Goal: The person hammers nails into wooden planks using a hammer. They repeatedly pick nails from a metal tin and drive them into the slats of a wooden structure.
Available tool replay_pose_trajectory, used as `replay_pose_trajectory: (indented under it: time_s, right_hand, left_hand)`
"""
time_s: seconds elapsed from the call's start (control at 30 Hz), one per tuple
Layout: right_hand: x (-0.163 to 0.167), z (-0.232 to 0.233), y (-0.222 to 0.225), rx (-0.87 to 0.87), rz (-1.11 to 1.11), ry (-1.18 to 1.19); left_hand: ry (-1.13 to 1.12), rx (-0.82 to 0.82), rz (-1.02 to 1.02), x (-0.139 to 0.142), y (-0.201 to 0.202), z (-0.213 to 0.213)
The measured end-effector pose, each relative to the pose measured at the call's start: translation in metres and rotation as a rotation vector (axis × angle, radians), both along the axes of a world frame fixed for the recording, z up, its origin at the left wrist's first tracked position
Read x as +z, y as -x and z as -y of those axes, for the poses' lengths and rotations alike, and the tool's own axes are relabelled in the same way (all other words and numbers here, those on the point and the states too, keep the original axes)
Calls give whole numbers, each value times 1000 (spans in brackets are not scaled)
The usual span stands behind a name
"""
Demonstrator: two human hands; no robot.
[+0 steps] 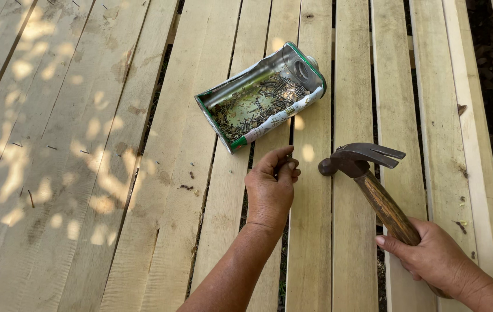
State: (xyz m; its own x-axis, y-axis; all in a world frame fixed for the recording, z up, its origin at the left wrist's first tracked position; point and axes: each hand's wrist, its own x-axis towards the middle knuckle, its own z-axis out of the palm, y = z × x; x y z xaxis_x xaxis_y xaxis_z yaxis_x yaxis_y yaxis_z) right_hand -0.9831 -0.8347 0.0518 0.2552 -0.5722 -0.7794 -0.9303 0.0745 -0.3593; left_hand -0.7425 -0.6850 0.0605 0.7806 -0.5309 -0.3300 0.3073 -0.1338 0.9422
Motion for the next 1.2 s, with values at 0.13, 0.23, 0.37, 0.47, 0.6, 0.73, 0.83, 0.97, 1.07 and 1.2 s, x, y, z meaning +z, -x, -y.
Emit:
replay_pose_trajectory:
  time_s: [0.13,0.23,0.37,0.47,0.6,0.73,0.83,0.97,1.07,1.2]
  right_hand:
    - [-2,3,2,117,-98,57]
    - [1,0,0,87,-84,74]
    - [5,-4,-3,115,-109,95]
    - [5,-5,-3,121,-81,96]
    - [3,-4,-2,155,-105,106]
    - [3,-4,-2,197,-99,146]
    - [4,-5,-3,209,-127,127]
    - [5,-6,-4,205,-140,131]
    - [5,-6,-4,214,-129,151]
    - [3,-7,-2,238,-132,174]
  left_hand:
    - [-117,-64,89,-7,14,2]
    - [-194,-83,364,-16,20,2]
    - [-172,-119,632,-29,15,6]
    - [-184,-168,704,-35,14,4]
    - [-266,-280,770,-35,21,2]
    - [-309,-262,831,-32,26,3]
    - [-356,-279,813,-31,27,4]
    - [-366,-275,810,-30,28,5]
    - [-382,-273,808,-29,29,7]
    - [-371,-295,841,-30,28,8]
